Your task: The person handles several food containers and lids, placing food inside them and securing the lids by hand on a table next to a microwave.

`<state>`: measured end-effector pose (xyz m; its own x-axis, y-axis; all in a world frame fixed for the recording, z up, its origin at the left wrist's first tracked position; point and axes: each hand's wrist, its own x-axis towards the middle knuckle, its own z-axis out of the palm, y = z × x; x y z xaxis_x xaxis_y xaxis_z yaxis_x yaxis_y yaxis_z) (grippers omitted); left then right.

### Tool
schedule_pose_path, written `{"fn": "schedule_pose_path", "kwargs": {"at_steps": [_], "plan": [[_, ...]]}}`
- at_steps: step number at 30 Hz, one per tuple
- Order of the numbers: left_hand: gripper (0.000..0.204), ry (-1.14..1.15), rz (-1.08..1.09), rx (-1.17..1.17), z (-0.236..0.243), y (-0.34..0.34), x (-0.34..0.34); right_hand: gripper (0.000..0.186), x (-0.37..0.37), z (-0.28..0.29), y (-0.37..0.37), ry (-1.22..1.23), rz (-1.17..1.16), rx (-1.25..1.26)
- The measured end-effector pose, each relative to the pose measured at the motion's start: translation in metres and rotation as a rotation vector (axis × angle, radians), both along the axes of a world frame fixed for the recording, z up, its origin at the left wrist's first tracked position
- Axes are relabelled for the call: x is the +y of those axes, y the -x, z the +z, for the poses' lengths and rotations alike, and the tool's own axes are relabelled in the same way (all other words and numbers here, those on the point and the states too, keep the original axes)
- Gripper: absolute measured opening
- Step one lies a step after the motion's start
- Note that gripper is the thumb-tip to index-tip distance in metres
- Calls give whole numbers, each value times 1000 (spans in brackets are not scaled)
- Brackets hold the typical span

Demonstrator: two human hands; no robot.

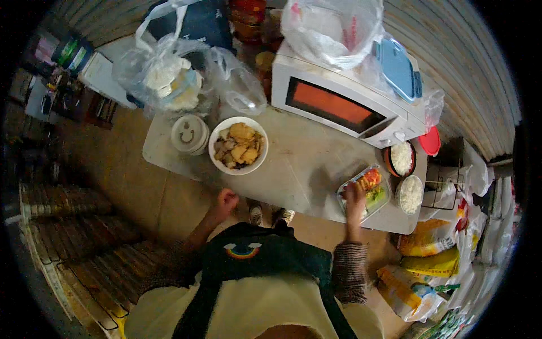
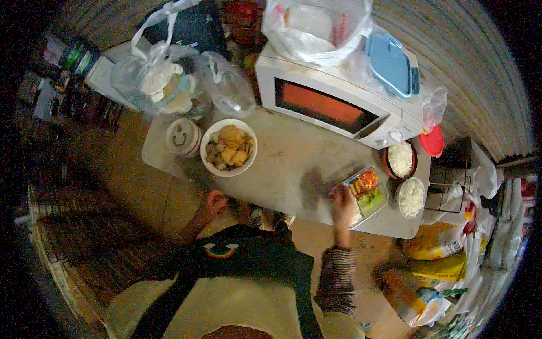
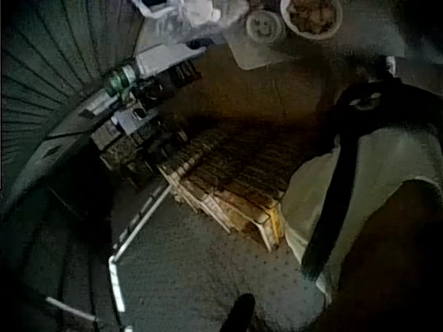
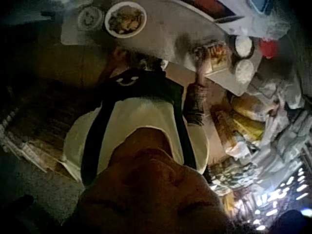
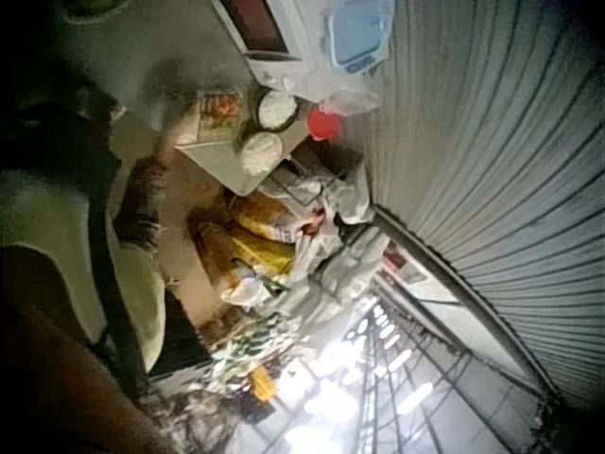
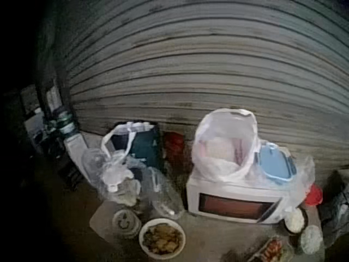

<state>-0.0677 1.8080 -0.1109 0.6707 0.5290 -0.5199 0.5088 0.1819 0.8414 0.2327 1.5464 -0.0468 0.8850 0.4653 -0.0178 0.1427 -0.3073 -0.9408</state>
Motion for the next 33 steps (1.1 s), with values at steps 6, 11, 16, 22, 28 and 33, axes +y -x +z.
{"fn": "schedule_pose_path", "kwargs": {"at_steps": [6, 11, 16, 22, 28, 33], "plan": [[58, 154, 571, -303, -4, -28, 46, 45, 133, -20, 75, -84, 333, 613], [67, 160, 504, -295, 21, -54, 52, 69, 191, -14, 83, -59, 364, 722], [70, 124, 344, -267, 34, -47, 69, 75, 203, -22, 92, -103, 410, 724], [54, -83, 557, -210, -38, 0, 75, 68, 196, -28, 93, -45, 288, 646], [20, -349, 387, -93, 0, 32, 131, 35, 164, -30, 77, -60, 123, 509], [15, -36, -88, -168, 40, 25, 129, 31, 103, -8, 116, -19, -269, 667]]}}
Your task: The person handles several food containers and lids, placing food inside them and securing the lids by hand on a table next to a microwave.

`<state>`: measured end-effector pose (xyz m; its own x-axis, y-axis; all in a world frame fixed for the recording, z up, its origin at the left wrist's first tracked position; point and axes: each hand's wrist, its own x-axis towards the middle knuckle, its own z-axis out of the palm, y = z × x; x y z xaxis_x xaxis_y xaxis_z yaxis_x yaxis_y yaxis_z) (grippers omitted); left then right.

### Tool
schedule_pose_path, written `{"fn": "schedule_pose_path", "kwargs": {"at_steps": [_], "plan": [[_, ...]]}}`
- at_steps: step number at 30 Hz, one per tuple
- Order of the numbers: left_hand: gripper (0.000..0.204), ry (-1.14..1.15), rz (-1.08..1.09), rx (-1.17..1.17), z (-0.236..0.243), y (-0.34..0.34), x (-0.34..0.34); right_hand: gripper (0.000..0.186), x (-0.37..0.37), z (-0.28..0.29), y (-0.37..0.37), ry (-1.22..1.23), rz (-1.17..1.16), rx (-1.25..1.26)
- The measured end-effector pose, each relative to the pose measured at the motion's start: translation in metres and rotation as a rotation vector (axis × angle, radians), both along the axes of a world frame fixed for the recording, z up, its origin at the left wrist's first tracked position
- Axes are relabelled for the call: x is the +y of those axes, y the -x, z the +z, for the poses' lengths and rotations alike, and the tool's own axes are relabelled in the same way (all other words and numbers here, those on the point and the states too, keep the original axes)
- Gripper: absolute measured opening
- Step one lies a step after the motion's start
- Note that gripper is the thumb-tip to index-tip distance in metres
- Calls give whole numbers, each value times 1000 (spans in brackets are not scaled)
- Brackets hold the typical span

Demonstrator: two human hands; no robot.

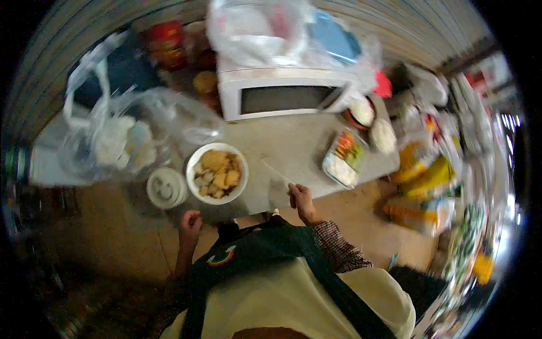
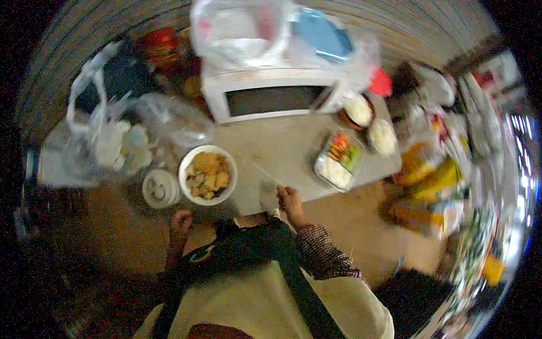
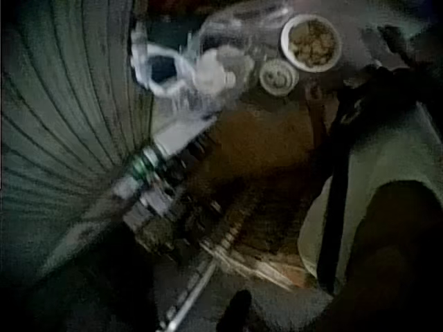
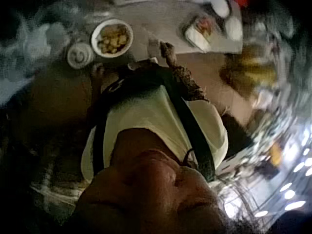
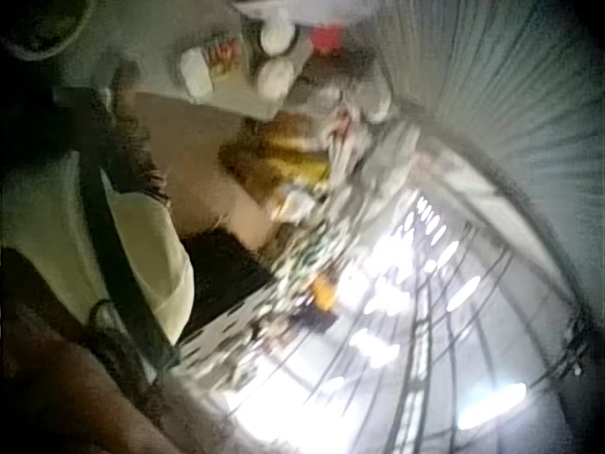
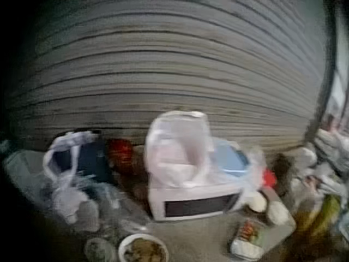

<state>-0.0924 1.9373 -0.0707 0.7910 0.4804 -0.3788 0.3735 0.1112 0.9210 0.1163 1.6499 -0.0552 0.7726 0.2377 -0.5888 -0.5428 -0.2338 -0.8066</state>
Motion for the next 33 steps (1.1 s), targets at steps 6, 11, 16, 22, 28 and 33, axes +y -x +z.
{"fn": "schedule_pose_path", "kwargs": {"at_steps": [6, 11, 16, 22, 28, 33], "plan": [[14, -82, -513, -152, 20, -86, -51, 36, -127, -27, 11, -278, -810, -43], [22, -271, -620, -257, 45, -196, -118, 35, -192, -14, -63, 128, -674, -223], [32, -393, -517, -288, 67, -311, -190, 35, -222, -42, -132, 139, -222, -196], [35, -482, -313, -155, 55, -374, -259, 30, -235, -45, -147, 48, 54, -168], [41, -545, -185, -159, 46, -378, -279, 32, -239, -41, -160, 25, 90, -145], [28, -591, -106, -136, 39, -371, -277, 31, -239, -37, -166, 33, 106, -83]]}}
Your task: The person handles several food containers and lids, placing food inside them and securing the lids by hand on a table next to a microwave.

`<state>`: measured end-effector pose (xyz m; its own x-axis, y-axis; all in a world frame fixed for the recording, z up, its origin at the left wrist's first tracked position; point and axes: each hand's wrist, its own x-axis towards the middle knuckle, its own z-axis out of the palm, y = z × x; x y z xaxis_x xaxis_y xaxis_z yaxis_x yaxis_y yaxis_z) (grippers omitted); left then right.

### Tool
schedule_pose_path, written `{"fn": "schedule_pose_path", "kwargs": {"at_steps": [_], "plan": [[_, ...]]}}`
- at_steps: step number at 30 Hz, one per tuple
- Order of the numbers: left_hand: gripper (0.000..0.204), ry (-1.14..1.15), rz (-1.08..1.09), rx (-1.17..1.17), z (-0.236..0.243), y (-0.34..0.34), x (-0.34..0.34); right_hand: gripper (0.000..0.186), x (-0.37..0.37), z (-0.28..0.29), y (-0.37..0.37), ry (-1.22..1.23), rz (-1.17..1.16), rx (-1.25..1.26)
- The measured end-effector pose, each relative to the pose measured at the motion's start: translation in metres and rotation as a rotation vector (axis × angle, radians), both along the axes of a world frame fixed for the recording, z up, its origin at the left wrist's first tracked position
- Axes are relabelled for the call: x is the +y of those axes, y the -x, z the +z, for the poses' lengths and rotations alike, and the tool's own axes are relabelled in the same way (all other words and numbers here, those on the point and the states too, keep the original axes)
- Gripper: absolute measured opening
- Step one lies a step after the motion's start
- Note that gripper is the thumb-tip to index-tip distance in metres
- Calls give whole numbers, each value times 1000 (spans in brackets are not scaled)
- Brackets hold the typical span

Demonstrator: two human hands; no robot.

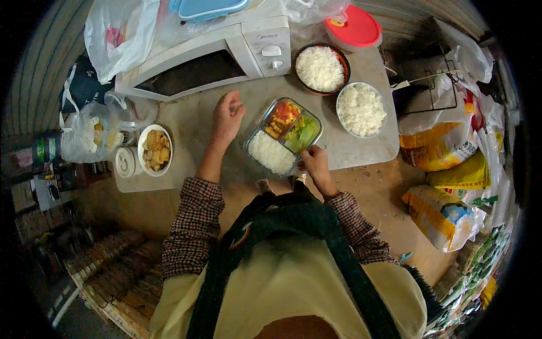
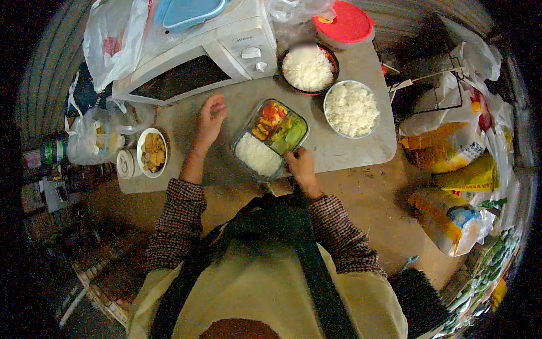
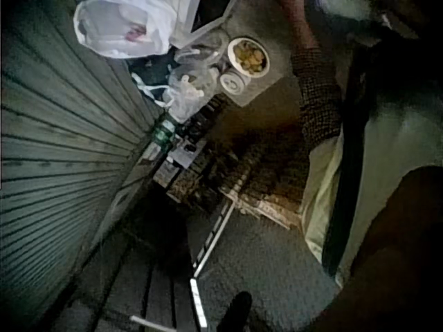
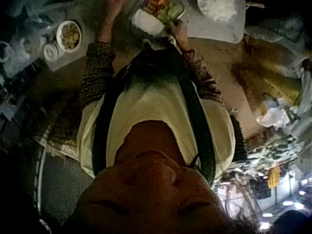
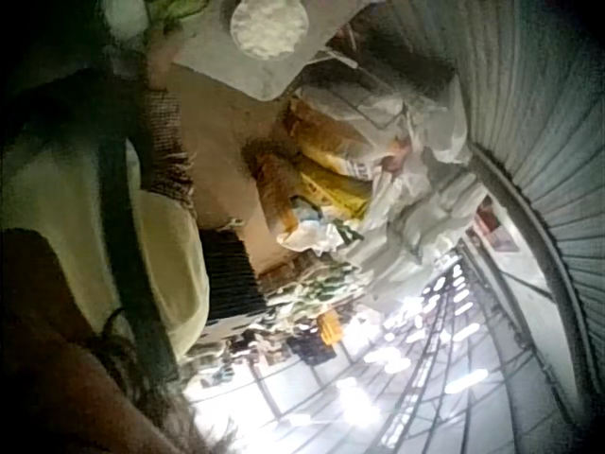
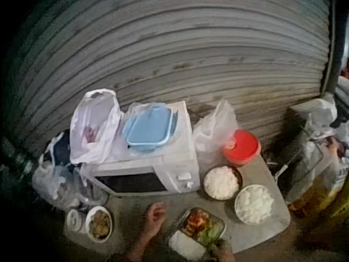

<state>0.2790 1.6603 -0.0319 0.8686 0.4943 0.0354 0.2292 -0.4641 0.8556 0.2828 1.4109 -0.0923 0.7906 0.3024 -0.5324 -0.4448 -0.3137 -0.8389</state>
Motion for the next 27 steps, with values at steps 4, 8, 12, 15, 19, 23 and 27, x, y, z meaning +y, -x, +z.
{"fn": "schedule_pose_path", "kwargs": {"at_steps": [4, 8, 12, 15, 19, 23, 27], "plan": [[13, -12, -82, 24, -6, 14, -8, 29, -7, -1, -5, -25, 81, 22], [8, 235, -22, 43, -17, 38, -24, 30, -9, -5, -7, -3, 107, 25], [7, 294, 127, -112, -41, 77, -11, 28, -3, 7, -4, -139, 132, 7], [7, 225, 260, 0, -25, 117, -11, 26, -10, 0, -3, -103, 128, 98], [17, 260, 598, 195, 3, 171, 21, 27, -17, -7, 0, -184, 84, 86], [22, 318, 1077, -174, -13, 259, 101, 31, -23, 20, 12, -50, -113, -91], [26, 267, 1132, -341, -15, 318, 194, 21, 3, 60, 37, -45, 30, -271]]}}
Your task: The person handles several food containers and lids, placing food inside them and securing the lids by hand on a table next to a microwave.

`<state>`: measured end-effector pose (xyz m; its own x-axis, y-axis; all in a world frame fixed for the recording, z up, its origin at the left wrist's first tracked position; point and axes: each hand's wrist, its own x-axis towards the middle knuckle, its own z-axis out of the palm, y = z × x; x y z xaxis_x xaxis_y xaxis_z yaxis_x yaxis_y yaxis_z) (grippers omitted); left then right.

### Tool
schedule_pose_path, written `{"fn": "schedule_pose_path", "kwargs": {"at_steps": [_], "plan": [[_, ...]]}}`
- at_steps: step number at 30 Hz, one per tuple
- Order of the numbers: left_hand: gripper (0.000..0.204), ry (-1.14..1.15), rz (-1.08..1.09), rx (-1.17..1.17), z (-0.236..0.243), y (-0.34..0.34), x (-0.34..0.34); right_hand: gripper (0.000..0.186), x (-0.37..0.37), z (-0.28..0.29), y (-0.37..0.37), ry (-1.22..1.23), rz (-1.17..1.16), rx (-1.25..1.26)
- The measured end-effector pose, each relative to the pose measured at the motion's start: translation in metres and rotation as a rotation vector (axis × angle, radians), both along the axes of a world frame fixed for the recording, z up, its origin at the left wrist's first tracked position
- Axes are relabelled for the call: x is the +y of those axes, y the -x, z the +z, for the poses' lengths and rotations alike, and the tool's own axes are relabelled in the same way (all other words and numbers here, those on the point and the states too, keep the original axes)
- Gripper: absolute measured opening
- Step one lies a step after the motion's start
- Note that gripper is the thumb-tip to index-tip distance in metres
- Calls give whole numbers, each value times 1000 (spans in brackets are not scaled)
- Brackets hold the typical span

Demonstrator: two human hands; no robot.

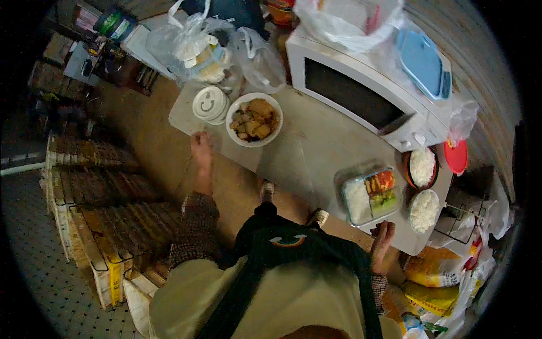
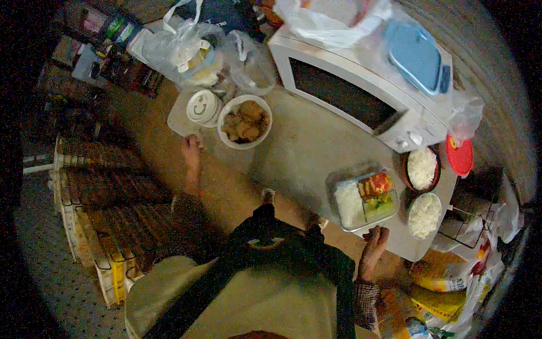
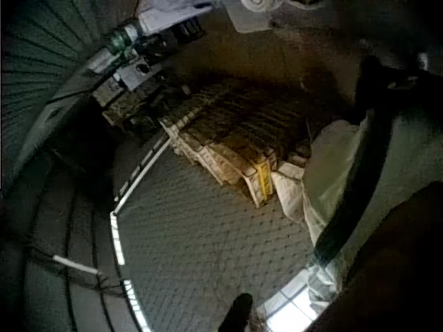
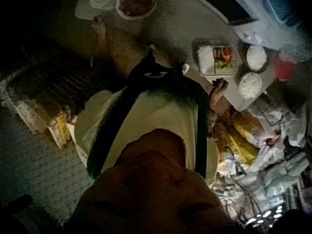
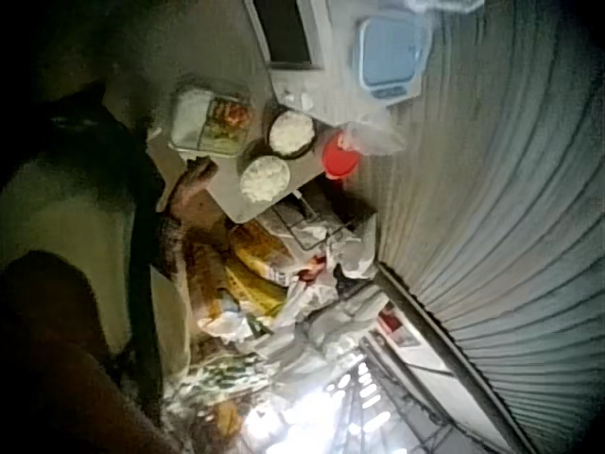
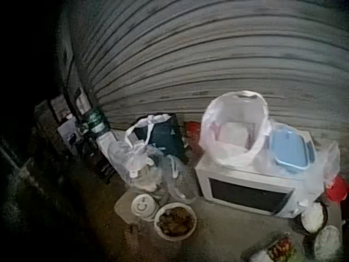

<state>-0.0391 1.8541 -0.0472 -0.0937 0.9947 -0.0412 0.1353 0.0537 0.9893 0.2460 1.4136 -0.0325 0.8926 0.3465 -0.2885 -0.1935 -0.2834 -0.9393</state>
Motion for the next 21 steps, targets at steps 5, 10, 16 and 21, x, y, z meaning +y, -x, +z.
{"fn": "schedule_pose_path", "kwargs": {"at_steps": [5, 10, 16, 21], "plan": [[53, 156, -57, 137, -30, 25, 112, 12, 116, 10, 53, -65, 163, -68], [57, 30, -558, 9, -85, 36, 175, 7, 257, -6, 124, 46, 631, -72], [46, 261, -481, 52, -26, 36, 145, 20, 348, 27, 181, 121, 1021, -194], [49, 151, -488, 181, -32, 36, 148, 15, 363, 5, 176, 107, 959, -363]]}}
